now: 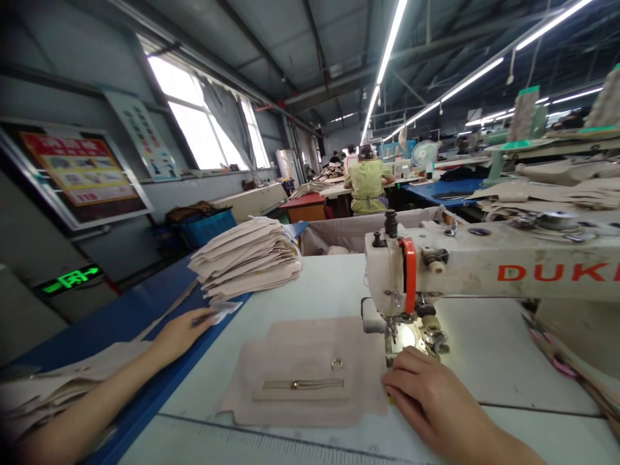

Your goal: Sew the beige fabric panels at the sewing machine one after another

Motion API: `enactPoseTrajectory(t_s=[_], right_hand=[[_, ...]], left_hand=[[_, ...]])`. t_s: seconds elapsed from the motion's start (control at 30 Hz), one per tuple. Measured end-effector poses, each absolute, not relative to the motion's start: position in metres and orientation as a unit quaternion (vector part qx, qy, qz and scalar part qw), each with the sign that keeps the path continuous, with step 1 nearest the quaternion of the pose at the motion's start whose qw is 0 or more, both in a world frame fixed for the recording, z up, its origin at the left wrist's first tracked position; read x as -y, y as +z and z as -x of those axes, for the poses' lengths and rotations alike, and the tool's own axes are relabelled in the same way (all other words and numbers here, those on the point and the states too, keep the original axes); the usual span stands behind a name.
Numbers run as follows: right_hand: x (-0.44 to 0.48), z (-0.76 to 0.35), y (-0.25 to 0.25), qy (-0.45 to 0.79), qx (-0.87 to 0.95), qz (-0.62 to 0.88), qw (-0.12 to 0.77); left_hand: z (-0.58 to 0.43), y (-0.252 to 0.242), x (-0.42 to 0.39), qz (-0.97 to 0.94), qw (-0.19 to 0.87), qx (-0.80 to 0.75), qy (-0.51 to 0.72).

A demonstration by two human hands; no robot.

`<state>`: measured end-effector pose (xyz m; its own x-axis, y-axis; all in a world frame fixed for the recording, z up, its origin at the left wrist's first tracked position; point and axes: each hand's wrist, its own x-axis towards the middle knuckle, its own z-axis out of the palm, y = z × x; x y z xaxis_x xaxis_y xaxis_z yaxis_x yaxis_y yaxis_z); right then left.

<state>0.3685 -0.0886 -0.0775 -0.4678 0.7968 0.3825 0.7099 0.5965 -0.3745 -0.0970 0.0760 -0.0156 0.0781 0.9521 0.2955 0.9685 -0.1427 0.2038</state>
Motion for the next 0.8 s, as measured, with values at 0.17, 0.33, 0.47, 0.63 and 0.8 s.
enactPoseTrajectory(t_s=[0.17,0.33,0.47,0.63,0.8], right_hand=[[0.088,-0.37,-0.08,0.075,0.849,0.442,0.281],[0.087,-0.373,-0.085,0.062,0.857,0.429,0.279],[0.085,-0.374,-0.086,0.05,0.86,0.428,0.274],[0.086,-0.373,-0.083,0.038,0.861,0.425,0.276],[0.087,-0.373,-0.083,0.036,0.862,0.428,0.268]], left_hand=[[0.104,-0.029,-0.076,0.714,0.006,0.668,-0.21],[0.11,-0.035,-0.081,0.673,-0.003,0.697,-0.248],[0.114,-0.035,-0.082,0.641,-0.02,0.719,-0.269],[0.112,-0.032,-0.079,0.627,-0.037,0.723,-0.287],[0.111,-0.032,-0.078,0.635,-0.041,0.711,-0.298]])
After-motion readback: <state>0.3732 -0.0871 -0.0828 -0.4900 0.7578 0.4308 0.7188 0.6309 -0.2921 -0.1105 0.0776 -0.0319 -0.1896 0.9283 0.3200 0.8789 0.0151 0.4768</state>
